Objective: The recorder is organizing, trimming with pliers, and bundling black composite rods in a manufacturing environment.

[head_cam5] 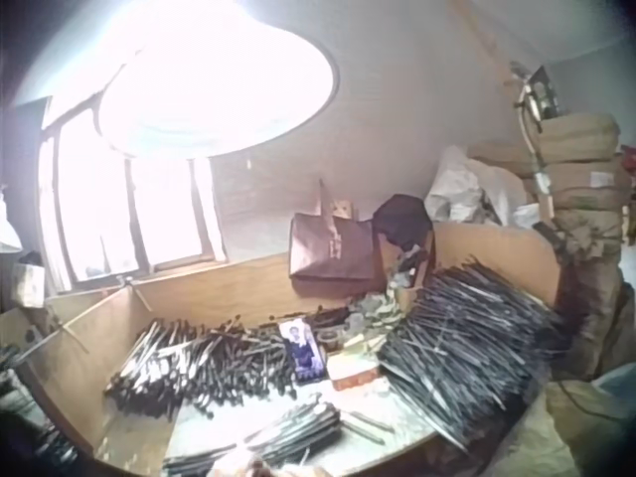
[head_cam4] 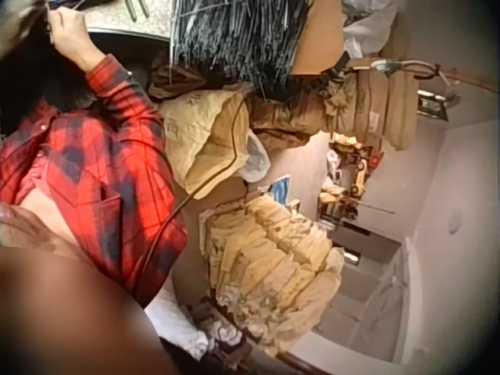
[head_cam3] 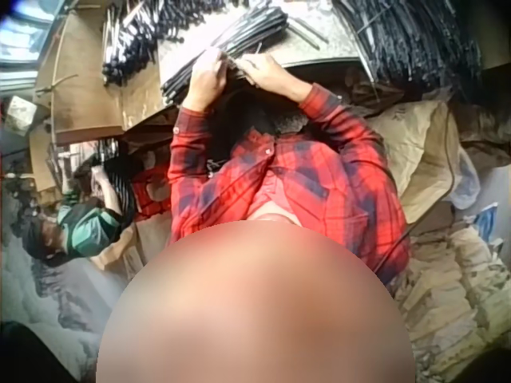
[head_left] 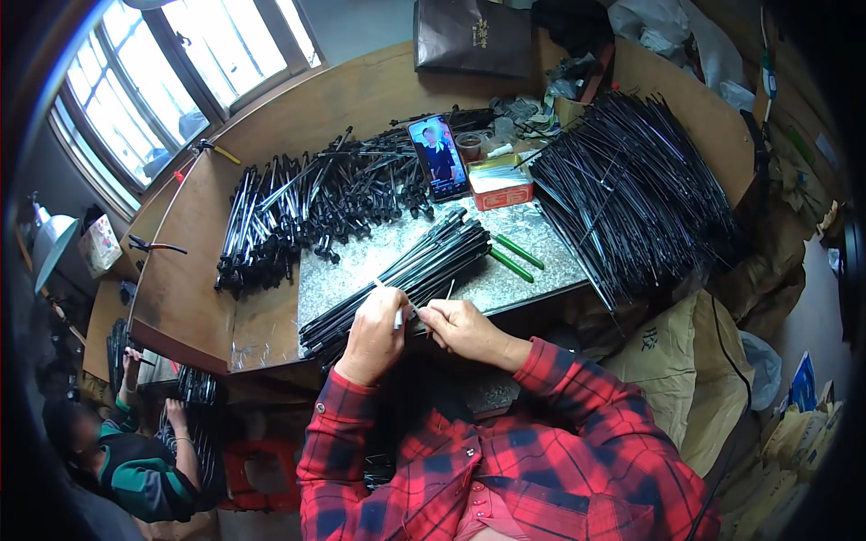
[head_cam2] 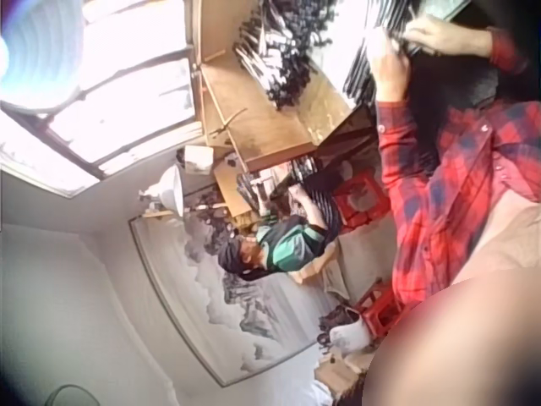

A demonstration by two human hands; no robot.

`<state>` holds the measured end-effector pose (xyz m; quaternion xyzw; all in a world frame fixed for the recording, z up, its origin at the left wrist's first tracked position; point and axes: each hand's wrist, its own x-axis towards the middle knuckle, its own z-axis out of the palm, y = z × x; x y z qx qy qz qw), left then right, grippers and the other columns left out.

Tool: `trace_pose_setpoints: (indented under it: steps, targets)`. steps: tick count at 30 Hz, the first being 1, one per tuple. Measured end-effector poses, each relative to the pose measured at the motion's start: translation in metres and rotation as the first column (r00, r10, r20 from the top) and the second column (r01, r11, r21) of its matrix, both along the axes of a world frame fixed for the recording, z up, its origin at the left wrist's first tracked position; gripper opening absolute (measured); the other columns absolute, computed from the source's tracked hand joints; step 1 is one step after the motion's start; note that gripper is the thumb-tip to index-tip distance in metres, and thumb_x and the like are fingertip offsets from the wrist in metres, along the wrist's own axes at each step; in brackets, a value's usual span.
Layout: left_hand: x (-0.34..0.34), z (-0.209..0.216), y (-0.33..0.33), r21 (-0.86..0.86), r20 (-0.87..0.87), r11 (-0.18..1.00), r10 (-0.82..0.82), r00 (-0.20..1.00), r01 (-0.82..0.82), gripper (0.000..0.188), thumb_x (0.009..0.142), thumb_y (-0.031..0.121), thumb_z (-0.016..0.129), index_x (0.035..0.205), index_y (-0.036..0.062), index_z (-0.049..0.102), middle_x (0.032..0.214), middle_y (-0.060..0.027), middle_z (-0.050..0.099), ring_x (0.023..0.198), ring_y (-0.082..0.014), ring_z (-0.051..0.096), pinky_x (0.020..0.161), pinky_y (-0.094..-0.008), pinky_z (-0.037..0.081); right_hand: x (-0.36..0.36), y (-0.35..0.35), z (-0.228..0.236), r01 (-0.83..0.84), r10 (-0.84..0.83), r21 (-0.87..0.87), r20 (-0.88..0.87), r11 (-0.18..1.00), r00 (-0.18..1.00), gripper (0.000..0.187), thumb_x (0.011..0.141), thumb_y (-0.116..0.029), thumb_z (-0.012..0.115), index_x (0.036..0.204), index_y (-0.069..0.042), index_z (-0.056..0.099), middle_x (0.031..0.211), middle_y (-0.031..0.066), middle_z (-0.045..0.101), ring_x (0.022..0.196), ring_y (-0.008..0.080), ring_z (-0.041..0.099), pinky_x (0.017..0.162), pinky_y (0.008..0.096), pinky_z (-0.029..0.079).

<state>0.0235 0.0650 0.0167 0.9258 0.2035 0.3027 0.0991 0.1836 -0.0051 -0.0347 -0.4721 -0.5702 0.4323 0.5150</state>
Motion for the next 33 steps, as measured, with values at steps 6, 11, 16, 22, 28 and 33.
trace_pose_setpoints:
  steps: [6,11,16,22,28,33]
  targets:
    - [0.0,0.007,0.003,-0.209,0.098,0.977,-0.026,0.995,0.046,0.011,0.073,-0.004,0.058,0.078,0.0011,0.05,0.072,-0.0144,0.052,0.072,-0.0338,0.055,0.063,-0.0398,0.044,-0.005,0.001,-0.002,-0.119,0.114,-0.221,-0.037,0.968,0.993,0.033,0.1,-0.03,0.042,0.079,-0.006,0.053,0.055,-0.0014,0.05,0.044,0.0065,0.048,0.041,0.022,0.039]
    - [0.001,0.01,0.003,-0.007,-0.009,0.998,-0.056,0.998,0.056,0.012,0.072,-0.002,0.058,0.073,0.003,0.048,0.072,-0.012,0.051,0.069,-0.0295,0.054,0.062,-0.0371,0.045,0.009,0.006,0.0,-0.014,0.025,-0.141,0.08,0.99,0.996,0.032,0.098,-0.027,0.044,0.08,-0.002,0.054,0.052,0.0064,0.054,0.042,0.015,0.055,0.042,0.0291,0.043]
    - [0.006,0.007,-0.003,0.355,-0.16,0.934,0.009,0.987,0.049,0.006,0.072,0.002,0.057,0.075,0.0024,0.051,0.087,-0.0116,0.057,0.077,-0.0286,0.058,0.064,-0.0354,0.05,0.015,0.011,0.02,0.18,-0.18,0.117,-0.005,0.977,0.984,0.017,0.097,-0.014,0.049,0.099,0.0,0.059,0.057,0.0015,0.053,0.046,0.0057,0.049,0.044,0.0233,0.04]
    - [0.009,-0.009,0.009,0.424,0.114,0.905,-0.01,0.993,-0.04,0.013,0.074,0.002,0.06,0.086,0.0013,0.058,0.098,-0.0128,0.06,0.081,-0.0273,0.062,0.066,-0.034,0.052,0.005,0.026,0.016,0.051,-0.043,0.165,-0.051,0.985,0.998,0.023,0.093,-0.006,0.051,0.113,-0.003,0.062,0.056,0.0042,0.055,0.046,0.0054,0.048,0.044,0.0246,0.04]
    - [0.002,-0.009,0.011,0.369,0.128,0.929,-0.008,0.992,-0.04,0.01,0.077,-0.001,0.061,0.087,-0.0002,0.06,0.097,-0.0151,0.062,0.078,-0.0282,0.065,0.064,-0.0336,0.053,0.007,0.029,0.007,0.004,-0.003,0.167,-0.005,0.986,1.0,0.018,0.093,-0.008,0.054,0.108,-0.002,0.063,0.057,0.0034,0.055,0.048,0.0042,0.048,0.045,0.0232,0.041]
    - [0.001,-0.004,0.01,0.319,0.119,0.948,-0.03,0.992,-0.009,0.006,0.078,0.0,0.061,0.084,-0.0004,0.06,0.092,-0.0126,0.061,0.074,-0.026,0.064,0.061,-0.032,0.051,0.009,0.033,0.002,0.109,-0.234,0.522,0.179,0.846,0.956,0.014,0.09,-0.009,0.057,0.101,-0.001,0.06,0.068,0.0163,0.063,0.06,0.027,0.065,0.052,0.0331,0.05]
